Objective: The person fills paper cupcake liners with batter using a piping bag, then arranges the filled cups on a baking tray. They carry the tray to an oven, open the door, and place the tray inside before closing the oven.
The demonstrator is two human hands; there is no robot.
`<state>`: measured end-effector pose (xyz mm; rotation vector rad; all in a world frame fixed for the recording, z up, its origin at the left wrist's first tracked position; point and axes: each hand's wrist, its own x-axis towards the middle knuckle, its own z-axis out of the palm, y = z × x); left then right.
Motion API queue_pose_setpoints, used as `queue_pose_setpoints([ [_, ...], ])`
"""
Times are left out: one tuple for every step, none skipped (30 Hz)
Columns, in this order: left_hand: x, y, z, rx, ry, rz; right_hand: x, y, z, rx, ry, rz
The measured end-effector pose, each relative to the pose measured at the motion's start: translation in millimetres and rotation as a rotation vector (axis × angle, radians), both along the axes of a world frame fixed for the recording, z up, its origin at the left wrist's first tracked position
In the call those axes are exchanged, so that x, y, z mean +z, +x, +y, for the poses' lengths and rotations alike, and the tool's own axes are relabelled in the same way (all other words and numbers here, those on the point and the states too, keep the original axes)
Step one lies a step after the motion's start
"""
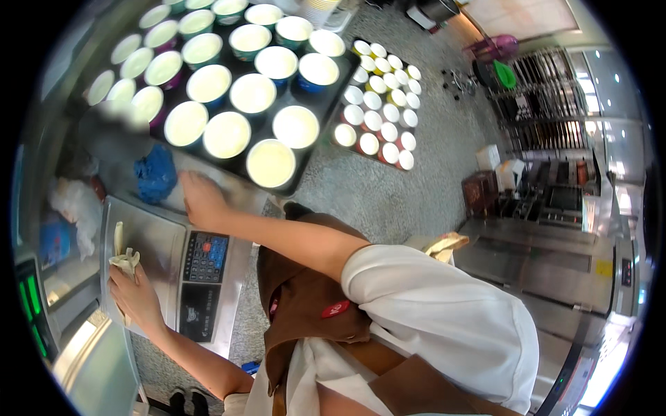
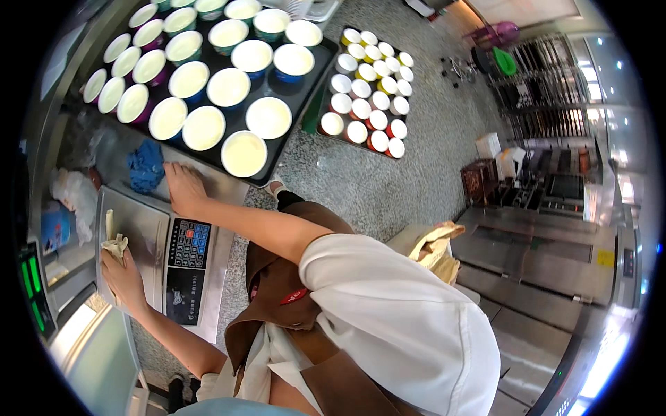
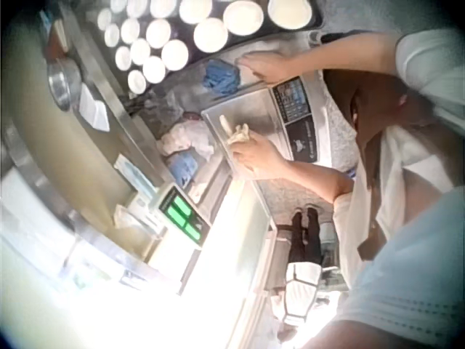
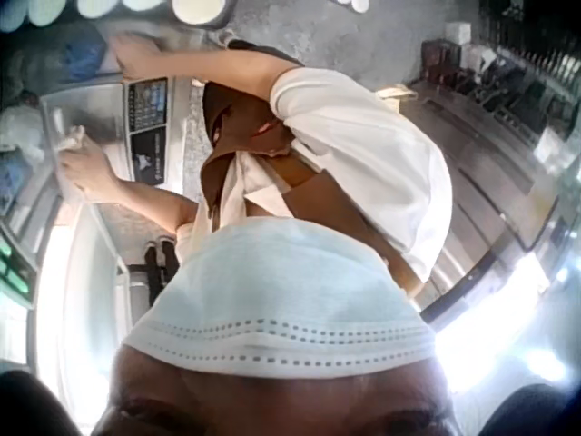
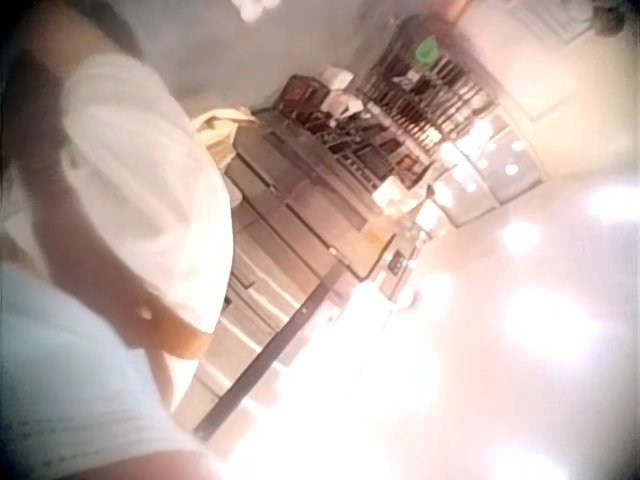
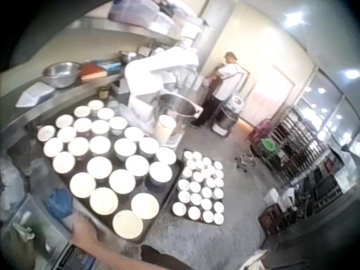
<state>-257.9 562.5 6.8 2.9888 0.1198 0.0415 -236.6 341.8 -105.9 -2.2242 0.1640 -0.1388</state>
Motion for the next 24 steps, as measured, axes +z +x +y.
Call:
queue_pose_setpoints([
  [-6.9, 0.2, 2.2, 0.009, 0.069, -0.021, 11.9, -15.7, -8.5, 0.028, 0.110, 0.074],
  [-11.2, -3.7, -0.3, 0.014, 0.103, -0.026, 21.2, -32.5, -17.7, 0.059, 0.220, 0.145],
  [-7.3, -10.2, -6.3, 0.033, 0.141, -0.042, 22.4, -49.8, -23.5, 0.121, 0.251, 0.152],
  [-3.0, -14.3, -10.7, 0.048, 0.181, -0.059, 20.1, -68.6, -29.9, 0.179, 0.286, 0.157],
  [-2.1, -16.6, -16.6, 0.052, 0.168, -0.030, 21.9, -89.1, -43.6, 0.226, 0.349, 0.226],
  [-4.1, -19.1, -23.9, 0.053, 0.153, -0.002, 19.6, -110.9, -60.3, 0.272, 0.411, 0.292],
  [-2.5, -23.3, -30.2, 0.067, 0.141, 0.025, 4.6, -134.2, -74.2, 0.304, 0.367, 0.222],
  [-1.7, -28.5, -36.1, 0.062, 0.144, 0.002, -5.9, -154.4, -91.1, 0.335, 0.322, 0.153],
  [3.4, -39.7, -36.1, 0.086, 0.159, -0.024, 7.2, -166.6, -111.7, 0.346, 0.380, 0.166],
  [-2.6, -41.8, -44.6, 0.075, 0.154, -0.047, 15.6, -182.1, -137.9, 0.320, 0.421, 0.180],
  [-2.2, -47.0, -55.0, 0.045, 0.220, -0.125, 3.2, -198.0, -161.2, 0.278, 0.361, 0.236],
  [7.6, -58.8, -65.4, 0.040, 0.141, -0.171, -8.7, -211.6, -182.9, 0.263, 0.319, 0.294],
  [4.5, -62.4, -80.5, 0.005, 0.036, -0.217, -8.6, -223.3, -208.2, 0.193, 0.364, 0.350],
  [6.9, -70.3, -98.3, -0.016, -0.060, -0.262, -6.9, -233.5, -237.2, 0.141, 0.413, 0.408],
  [11.1, -79.4, -125.8, -0.011, -0.061, -0.262, -22.1, -246.9, -265.4, 0.080, 0.403, 0.365],
  [8.9, -94.8, -163.6, -0.020, -0.223, -0.287, -38.9, -260.3, -292.5, 0.016, 0.393, 0.323],
  [8.0, -110.5, -201.1, -0.017, -0.392, -0.231, -46.1, -268.1, -318.9, -0.064, 0.349, 0.327],
  [4.9, -124.7, -240.6, -0.035, -0.457, -0.102, -52.4, -275.3, -348.6, -0.144, 0.302, 0.332],
  [-0.7, -138.1, -282.7, -0.053, -0.524, 0.026, -60.7, -283.3, -379.6, -0.219, 0.200, 0.287],
  [-5.3, -149.2, -327.0, -0.166, -0.600, 0.152, -69.6, -289.3, -405.8, -0.298, 0.101, 0.247],
  [-22.6, -157.8, -366.3, -0.252, -0.699, 0.226, -84.9, -293.8, -430.5, -0.375, 0.086, 0.232],
  [-39.7, -162.6, -404.8, -0.372, -0.770, 0.243, -100.3, -293.0, -451.5, -0.452, 0.066, 0.213],
  [-68.5, -164.1, -428.2, -0.458, -0.739, 0.334, -108.5, -287.0, -468.5, -0.479, 0.025, 0.191],
  [-104.0, -163.1, -452.0, -0.512, -0.699, 0.355, -115.7, -278.7, -482.7, -0.491, -0.020, 0.168],
])
